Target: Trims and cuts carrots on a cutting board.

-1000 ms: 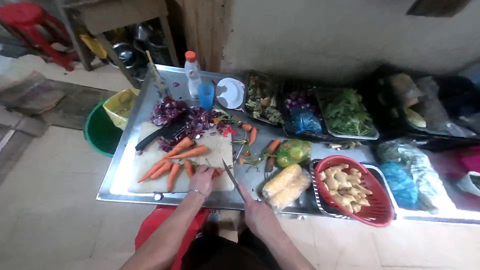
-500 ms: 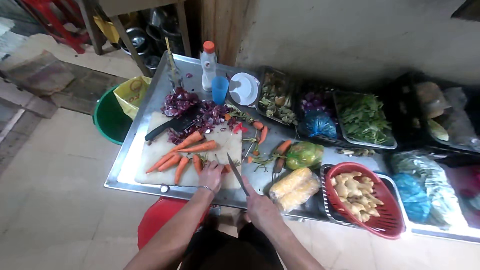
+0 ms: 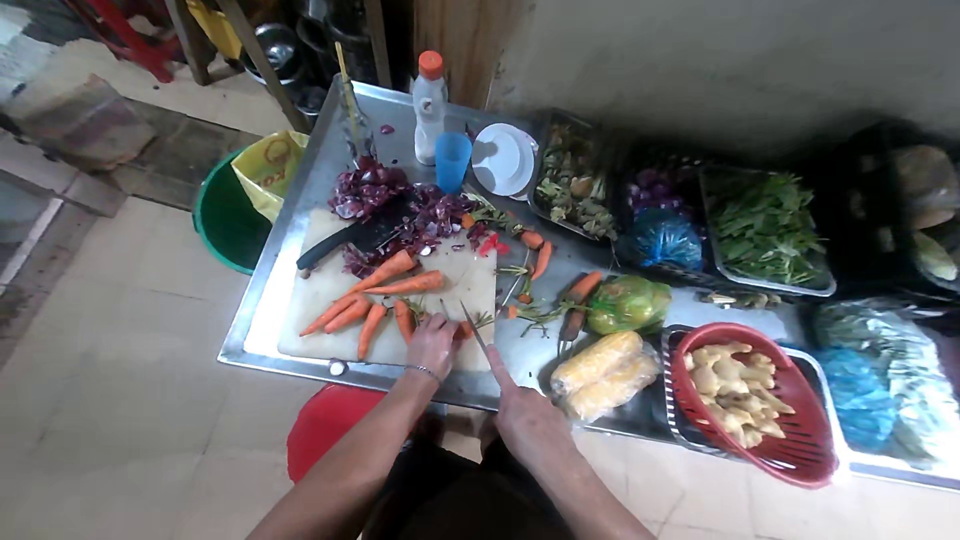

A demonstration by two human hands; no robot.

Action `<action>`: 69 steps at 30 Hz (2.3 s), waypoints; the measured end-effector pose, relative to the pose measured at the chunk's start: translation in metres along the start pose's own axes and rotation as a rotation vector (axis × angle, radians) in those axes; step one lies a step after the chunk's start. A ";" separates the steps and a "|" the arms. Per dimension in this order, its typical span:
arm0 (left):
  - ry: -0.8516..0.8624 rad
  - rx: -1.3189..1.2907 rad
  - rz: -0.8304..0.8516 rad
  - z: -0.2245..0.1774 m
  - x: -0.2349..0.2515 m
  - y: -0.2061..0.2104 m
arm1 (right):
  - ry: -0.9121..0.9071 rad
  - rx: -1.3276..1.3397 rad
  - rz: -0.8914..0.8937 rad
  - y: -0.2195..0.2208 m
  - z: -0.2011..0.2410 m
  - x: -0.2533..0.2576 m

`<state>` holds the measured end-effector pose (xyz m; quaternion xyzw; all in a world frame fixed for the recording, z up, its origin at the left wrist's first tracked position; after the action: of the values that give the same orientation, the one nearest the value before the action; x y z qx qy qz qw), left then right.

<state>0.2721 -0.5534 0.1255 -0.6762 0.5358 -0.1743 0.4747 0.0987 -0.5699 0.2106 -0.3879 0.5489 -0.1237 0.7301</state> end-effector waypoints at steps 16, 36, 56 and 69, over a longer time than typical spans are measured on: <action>-0.052 0.116 -0.159 0.016 0.007 -0.022 | 0.049 0.279 -0.148 0.049 -0.052 0.031; -0.116 0.319 0.039 -0.028 0.008 -0.055 | -0.033 0.722 -0.475 0.079 -0.135 -0.043; 0.356 0.000 0.215 -0.161 0.064 -0.018 | 0.065 0.826 -0.554 0.081 -0.161 -0.074; -0.079 -0.096 0.354 -0.216 0.085 0.075 | 0.117 0.920 -0.618 0.100 -0.169 -0.091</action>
<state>0.1004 -0.7252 0.1453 -0.5996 0.6350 -0.0358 0.4858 -0.1105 -0.5204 0.1889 -0.1647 0.3386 -0.5803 0.7221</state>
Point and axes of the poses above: each hand's wrist, its own x-axis towards the middle knuckle, its own y-axis out of the palm, z = x × y, the point moved 4 cm from there along x, towards the middle knuckle
